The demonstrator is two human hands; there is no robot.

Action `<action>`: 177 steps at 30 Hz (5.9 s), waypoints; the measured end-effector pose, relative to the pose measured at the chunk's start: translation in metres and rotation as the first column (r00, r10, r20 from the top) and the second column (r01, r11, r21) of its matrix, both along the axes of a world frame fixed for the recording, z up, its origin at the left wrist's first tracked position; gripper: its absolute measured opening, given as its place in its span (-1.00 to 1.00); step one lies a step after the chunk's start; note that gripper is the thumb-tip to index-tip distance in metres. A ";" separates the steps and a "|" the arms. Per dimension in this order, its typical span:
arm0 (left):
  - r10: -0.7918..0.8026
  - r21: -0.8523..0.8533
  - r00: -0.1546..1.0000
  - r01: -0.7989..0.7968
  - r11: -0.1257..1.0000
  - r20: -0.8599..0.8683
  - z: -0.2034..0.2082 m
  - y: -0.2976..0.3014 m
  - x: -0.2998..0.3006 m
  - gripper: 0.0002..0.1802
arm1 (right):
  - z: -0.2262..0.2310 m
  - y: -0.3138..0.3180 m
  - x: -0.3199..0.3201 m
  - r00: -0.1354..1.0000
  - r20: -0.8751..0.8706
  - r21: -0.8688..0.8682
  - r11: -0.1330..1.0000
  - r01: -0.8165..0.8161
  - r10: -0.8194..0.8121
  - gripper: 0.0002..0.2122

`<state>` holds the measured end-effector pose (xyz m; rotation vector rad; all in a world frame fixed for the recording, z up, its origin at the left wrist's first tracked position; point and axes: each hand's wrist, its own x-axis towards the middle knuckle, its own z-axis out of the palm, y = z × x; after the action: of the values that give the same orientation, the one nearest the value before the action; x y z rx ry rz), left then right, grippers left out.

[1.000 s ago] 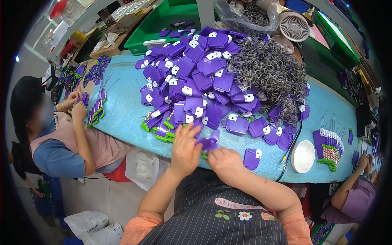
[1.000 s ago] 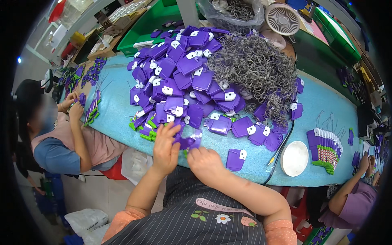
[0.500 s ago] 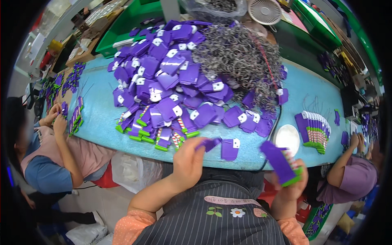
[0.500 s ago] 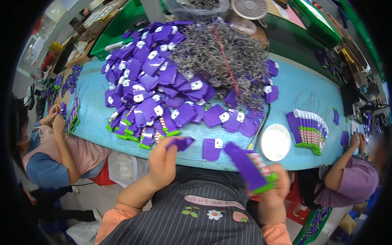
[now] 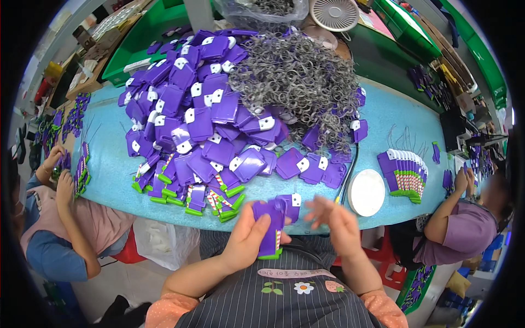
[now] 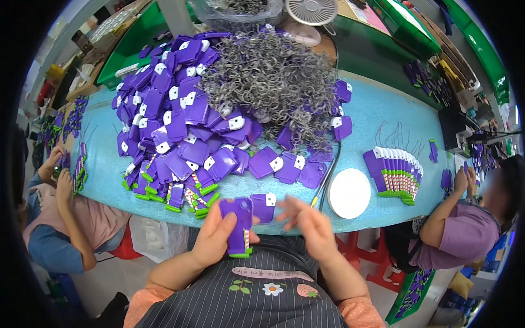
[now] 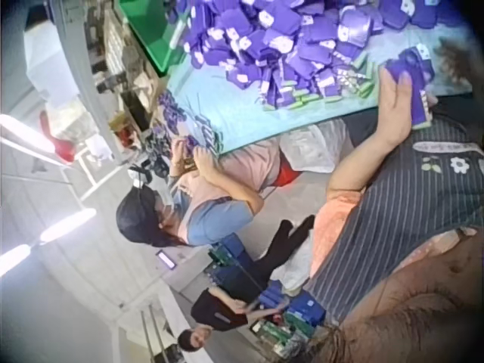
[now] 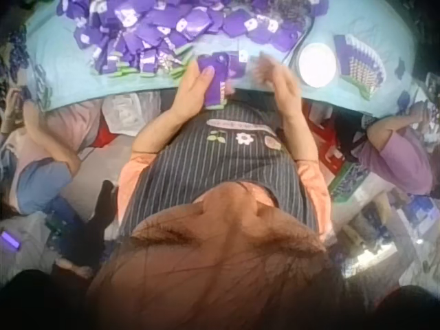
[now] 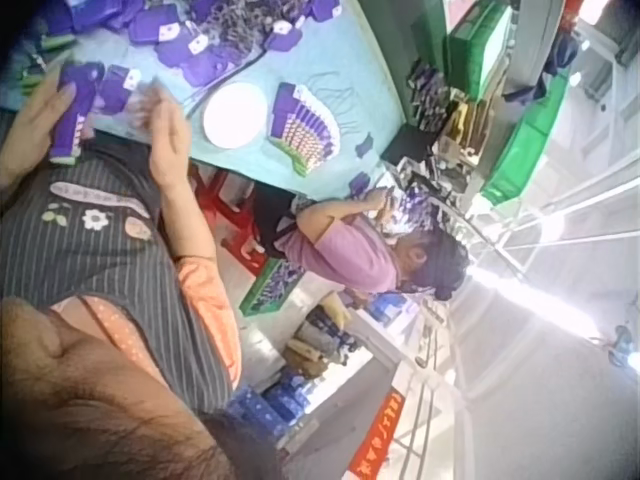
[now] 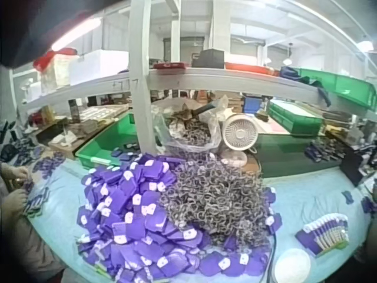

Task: The person assembles small purple plastic components by inserting a thin wire into each unit and snapping a cover piece into place. They handle the parts one at a time, placing completed units on the table. The workspace contains large piles of purple parts and a bundle of wires.

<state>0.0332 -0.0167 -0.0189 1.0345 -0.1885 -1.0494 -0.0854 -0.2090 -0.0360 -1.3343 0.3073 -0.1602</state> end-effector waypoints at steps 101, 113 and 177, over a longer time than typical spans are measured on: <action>0.176 -0.263 0.984 -0.167 0.950 0.011 0.008 0.004 -0.001 -0.62 | 0.045 -0.002 0.053 0.972 -0.088 0.310 0.934 -0.180 0.217 -0.87; -0.098 -0.031 0.802 0.144 0.989 0.589 -0.008 -0.024 -0.036 -0.69 | 0.033 0.011 -0.028 0.988 0.082 -0.571 0.806 0.152 -0.128 -0.94; -0.317 0.035 0.939 0.324 0.945 -0.132 0.000 0.016 -0.035 -0.40 | 0.033 0.024 -0.007 0.982 -0.132 0.019 0.991 -0.133 0.135 -0.79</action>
<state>-0.0017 -0.0005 -0.0192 1.0050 -0.2327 -1.4193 -0.0923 -0.1853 -0.0033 -1.3534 0.3294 0.0440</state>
